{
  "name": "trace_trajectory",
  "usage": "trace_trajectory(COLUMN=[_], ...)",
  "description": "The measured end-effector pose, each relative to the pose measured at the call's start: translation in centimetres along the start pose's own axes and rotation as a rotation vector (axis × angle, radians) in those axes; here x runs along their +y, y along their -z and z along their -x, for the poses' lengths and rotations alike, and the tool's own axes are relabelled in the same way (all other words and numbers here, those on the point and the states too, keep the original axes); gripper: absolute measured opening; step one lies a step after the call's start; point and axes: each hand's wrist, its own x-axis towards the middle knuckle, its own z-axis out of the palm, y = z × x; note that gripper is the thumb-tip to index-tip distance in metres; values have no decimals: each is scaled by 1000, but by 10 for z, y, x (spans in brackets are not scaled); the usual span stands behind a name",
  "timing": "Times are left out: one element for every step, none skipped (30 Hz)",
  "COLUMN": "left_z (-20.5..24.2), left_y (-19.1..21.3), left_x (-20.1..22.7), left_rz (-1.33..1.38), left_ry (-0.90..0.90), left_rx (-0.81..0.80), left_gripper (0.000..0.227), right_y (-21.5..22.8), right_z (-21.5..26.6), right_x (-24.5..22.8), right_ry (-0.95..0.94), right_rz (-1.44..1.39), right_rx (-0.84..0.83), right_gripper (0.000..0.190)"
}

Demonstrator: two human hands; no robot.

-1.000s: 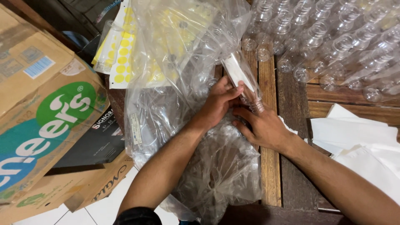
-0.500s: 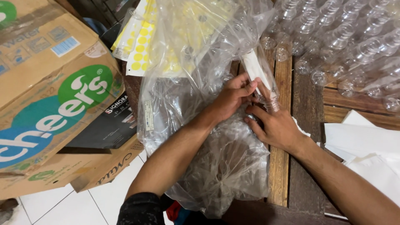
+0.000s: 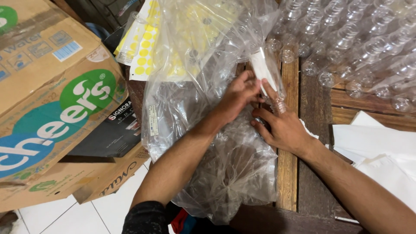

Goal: The person wipes a clear plastic bottle with a white cloth, then applies a white paper label around its body. The bottle is handled one at a time on a wooden table with many similar bottles nearby.

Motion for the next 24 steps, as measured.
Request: trace_trajectory(left_z=[2, 3, 4, 4, 4, 5, 5, 5, 6, 5, 4, 3, 2, 2, 1, 1, 0, -2, 3, 7, 11, 12, 12, 12], left_y=[-2, -3, -4, -3, -2, 0, -1, -1, -2, -3, -4, -5, -4, -2, 0, 1, 2, 4, -1, -6, -12, -11, -10, -10], left_x=[1, 3, 5, 1, -3, -6, -6, -6, -6, -4, -1, 1, 0, -1, -2, -4, -6, -8, -3, 1, 5, 4, 3, 1], left_rz=[1, -107, -217, -217, -199, -181, -183, -113, -42, -42, 14, 70, 69, 41, 12, 11, -88, -187, -187, -235, -282, -281, -255, -230], left_ry=[2, -36, -75, -75, -73, -71, -72, -82, -89, -88, -64, -40, -39, -31, -22, -20, -41, -62, -61, -59, -56, -56, -58, -59], left_rx=[-4, 6, 16, 13, 21, 30, 29, 22, 14, 13, -11, -36, -36, -32, -28, -28, -23, -18, -20, 9, 37, 35, 26, 17], left_gripper=[49, 52, 56, 56, 54, 53, 53, 53, 54, 54, 52, 52, 52, 53, 55, 55, 62, 70, 70, 78, 86, 86, 86, 87], right_y=[3, 7, 10, 3, -4, -11, 0, 11, 22, 23, 24, 25, 27, 29, 31, 19, 7, -4, 3, 10, 17, 13, 10, 7], right_z=[-2, -3, -6, -1, 4, 9, 1, -7, -14, -14, -15, -16, -17, -18, -19, -11, -3, 5, 1, -3, -8, -6, -5, -3], right_x=[-2, -4, -6, 2, 9, 16, 5, -6, -17, -17, -18, -19, -21, -24, -27, -16, -4, 7, 1, -6, -11, -9, -6, -3], right_ry=[-3, 0, 4, 2, -5, -12, -12, -27, -44, -46, -36, -26, -27, -35, -44, -45, -57, -70, -72, -73, -73, -75, -87, -99], right_rz=[3, 8, 14, 16, 0, -17, -16, -36, -56, -56, -57, -58, -59, -68, -79, -79, -60, -41, -41, -1, 41, 42, 40, 37], right_rx=[1, -4, -8, -5, -14, -23, -21, -41, -62, -61, -63, -64, -64, -73, -82, -81, -92, -103, -103, -91, -79, -78, -87, -96], right_gripper=[20, 20, 21, 21, 21, 21, 21, 20, 20, 20, 19, 19, 19, 18, 18, 18, 18, 19, 19, 23, 28, 28, 28, 28])
